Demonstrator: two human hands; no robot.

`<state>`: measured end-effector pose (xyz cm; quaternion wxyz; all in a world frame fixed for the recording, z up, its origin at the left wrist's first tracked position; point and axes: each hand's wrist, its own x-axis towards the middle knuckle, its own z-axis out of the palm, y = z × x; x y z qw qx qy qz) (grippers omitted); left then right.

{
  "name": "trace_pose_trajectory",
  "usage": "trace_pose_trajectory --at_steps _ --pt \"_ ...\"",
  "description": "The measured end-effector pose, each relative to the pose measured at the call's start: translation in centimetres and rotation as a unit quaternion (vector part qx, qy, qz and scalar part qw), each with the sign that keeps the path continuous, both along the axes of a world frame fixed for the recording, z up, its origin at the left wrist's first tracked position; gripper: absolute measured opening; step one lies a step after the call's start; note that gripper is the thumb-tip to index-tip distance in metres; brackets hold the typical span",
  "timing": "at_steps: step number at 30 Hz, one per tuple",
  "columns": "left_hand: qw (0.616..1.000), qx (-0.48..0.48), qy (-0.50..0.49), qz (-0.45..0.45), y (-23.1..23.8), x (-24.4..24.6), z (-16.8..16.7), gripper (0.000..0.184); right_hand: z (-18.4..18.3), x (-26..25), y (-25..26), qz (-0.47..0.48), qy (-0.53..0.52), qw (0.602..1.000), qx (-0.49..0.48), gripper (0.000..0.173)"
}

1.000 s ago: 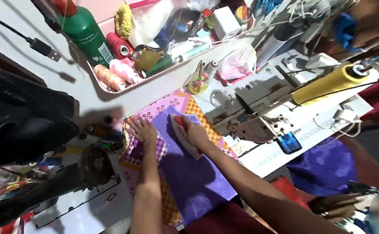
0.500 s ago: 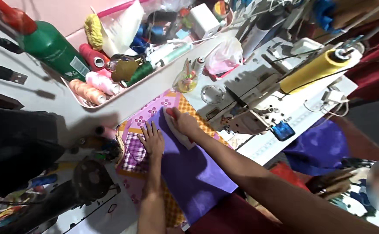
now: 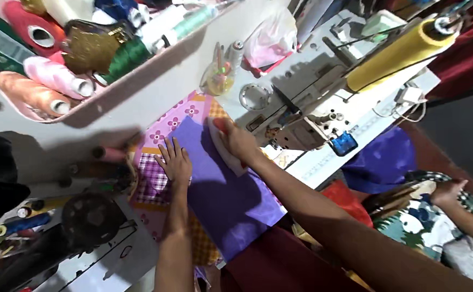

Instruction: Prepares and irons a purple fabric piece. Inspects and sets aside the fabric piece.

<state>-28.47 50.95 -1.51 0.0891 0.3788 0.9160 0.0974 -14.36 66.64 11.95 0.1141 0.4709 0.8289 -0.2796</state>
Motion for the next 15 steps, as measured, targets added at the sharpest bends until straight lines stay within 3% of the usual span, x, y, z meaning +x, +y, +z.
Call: trace_pose_trajectory --at_steps 3,9,12,15 --pt "1.000 0.002 0.005 -0.004 -0.3 0.0 -0.2 0.059 0.2 0.1 0.2 -0.020 0.009 1.000 -0.005 0.052" --pt "1.000 0.006 -0.008 0.014 0.1 0.2 0.2 0.058 0.2 10.4 -5.3 0.010 -0.032 0.999 -0.014 0.058" --pt "1.000 0.014 0.001 0.016 0.3 0.1 0.2 0.058 0.0 9.1 -4.3 0.044 -0.019 0.999 -0.005 0.056" --pt "1.000 0.025 -0.002 0.001 -0.3 0.0 -0.3 0.058 -0.5 4.5 -1.2 0.026 0.014 0.999 0.029 0.051"
